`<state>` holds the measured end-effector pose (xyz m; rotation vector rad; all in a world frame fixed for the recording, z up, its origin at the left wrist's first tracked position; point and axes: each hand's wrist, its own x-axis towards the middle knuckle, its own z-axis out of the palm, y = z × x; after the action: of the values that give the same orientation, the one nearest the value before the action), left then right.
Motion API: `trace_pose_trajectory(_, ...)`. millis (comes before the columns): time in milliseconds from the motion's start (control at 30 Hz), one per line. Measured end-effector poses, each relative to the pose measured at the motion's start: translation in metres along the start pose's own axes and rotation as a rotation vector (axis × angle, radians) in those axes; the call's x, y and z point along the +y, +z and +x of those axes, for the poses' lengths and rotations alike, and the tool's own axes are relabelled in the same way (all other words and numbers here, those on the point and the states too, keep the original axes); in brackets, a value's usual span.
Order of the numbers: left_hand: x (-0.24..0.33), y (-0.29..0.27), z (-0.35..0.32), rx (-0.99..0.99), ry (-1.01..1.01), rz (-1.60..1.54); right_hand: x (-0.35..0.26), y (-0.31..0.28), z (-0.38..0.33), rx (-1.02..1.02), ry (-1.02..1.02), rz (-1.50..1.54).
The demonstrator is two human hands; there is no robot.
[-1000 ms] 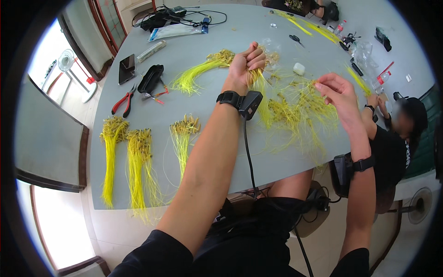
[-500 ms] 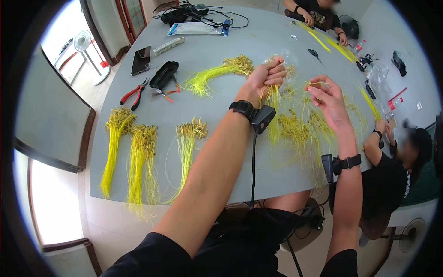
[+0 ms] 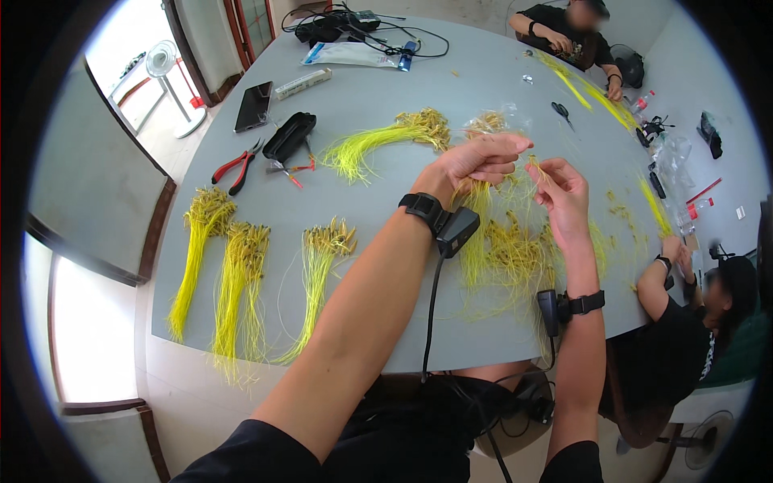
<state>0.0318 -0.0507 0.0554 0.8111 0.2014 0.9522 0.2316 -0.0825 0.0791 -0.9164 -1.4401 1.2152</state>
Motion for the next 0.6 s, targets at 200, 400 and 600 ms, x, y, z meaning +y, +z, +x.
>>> trace_pose_trajectory(200,-0.0015,0.0009,0.0029,0.039,-0.038,0.127,0.0046,0.0036,0.0008,0.068,-0.056,-0.027)
trace_pose_trajectory(400,0.0002,-0.0004,0.0040,0.048,-0.038,0.201,0.0057,0.0001,-0.0008,0.094,-0.083,-0.062)
trace_pose_trajectory(600,-0.0007,-0.0020,0.0051,0.043,-0.048,0.252,0.0051,-0.0012,-0.0018,0.106,-0.119,-0.056)
